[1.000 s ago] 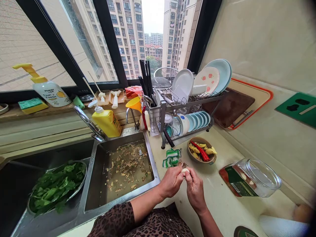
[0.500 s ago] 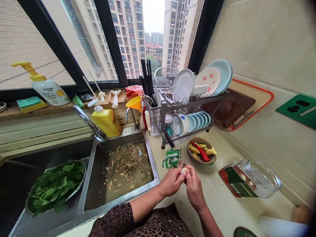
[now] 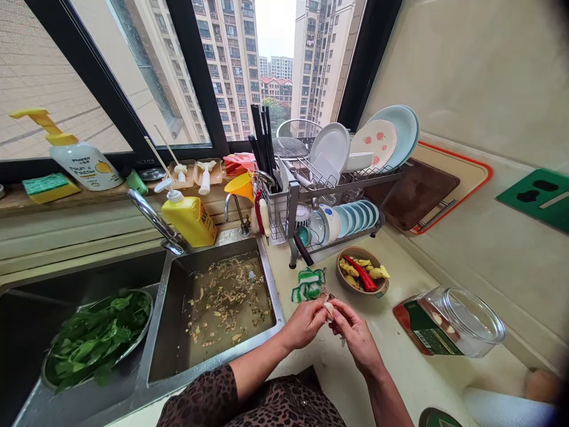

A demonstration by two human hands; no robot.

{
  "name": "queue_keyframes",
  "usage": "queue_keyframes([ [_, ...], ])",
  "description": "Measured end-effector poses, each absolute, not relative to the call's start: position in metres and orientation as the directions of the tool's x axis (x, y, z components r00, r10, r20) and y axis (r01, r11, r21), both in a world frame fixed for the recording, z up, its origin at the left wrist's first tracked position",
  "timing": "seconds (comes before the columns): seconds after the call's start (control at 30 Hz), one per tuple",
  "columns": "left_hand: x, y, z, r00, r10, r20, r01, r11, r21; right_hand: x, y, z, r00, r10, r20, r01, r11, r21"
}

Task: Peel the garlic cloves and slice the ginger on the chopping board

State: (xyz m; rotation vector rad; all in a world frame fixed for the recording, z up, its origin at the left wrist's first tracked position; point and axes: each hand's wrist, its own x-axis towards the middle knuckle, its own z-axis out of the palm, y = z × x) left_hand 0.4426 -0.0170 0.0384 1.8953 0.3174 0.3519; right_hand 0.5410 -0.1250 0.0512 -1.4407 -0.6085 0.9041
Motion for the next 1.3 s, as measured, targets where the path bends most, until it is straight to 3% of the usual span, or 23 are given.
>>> queue_keyframes([
  [0.1, 0.443, -0.020, 0.035, 0.912, 0.400, 0.092, 0.058, -0.347, 0.936, 0.539, -0.124, 0.049, 0.577, 0.805, -0.135, -0.166, -0.045, -0.985],
  [0.27, 0.443, -0.018, 0.034, 0.924, 0.358, 0.132, 0.064, -0.486, 0.871, 0.531, -0.121, 0.044, 0.541, 0.804, -0.245, -0.476, 0.053, -0.878],
  [0.4, 0.440, -0.012, 0.034, 0.935, 0.326, 0.142, 0.021, -0.450, 0.893, 0.530, -0.120, 0.043, 0.510, 0.795, -0.329, -0.612, 0.066, -0.789],
  [0.5, 0.439, -0.010, 0.032, 0.933, 0.337, 0.127, -0.006, -0.339, 0.941, 0.532, -0.119, 0.041, 0.467, 0.797, -0.384, -0.707, 0.075, -0.703],
  [0.63, 0.444, -0.012, 0.023, 0.928, 0.366, -0.072, 0.056, 0.054, 0.997, 0.537, -0.121, 0.037, 0.376, 0.838, -0.396, -0.818, 0.099, -0.567],
  [0.7, 0.446, -0.012, 0.019, 0.912, 0.390, -0.122, 0.072, 0.141, 0.987, 0.539, -0.123, 0.037, 0.328, 0.856, -0.400, -0.845, 0.076, -0.529],
  [0.77, 0.447, -0.013, 0.019, 0.899, 0.419, -0.126, 0.080, 0.125, 0.989, 0.540, -0.125, 0.039, 0.301, 0.864, -0.404, -0.853, 0.054, -0.518],
  [1.0, 0.444, -0.016, 0.031, 0.897, 0.438, -0.068, 0.067, 0.017, 0.998, 0.542, -0.126, 0.040, 0.429, 0.808, -0.403, -0.764, 0.086, -0.640],
  [1.3, 0.442, -0.013, 0.031, 0.865, 0.492, -0.103, 0.112, 0.011, 0.994, 0.562, -0.131, 0.024, 0.511, 0.767, -0.388, -0.803, 0.264, -0.535],
])
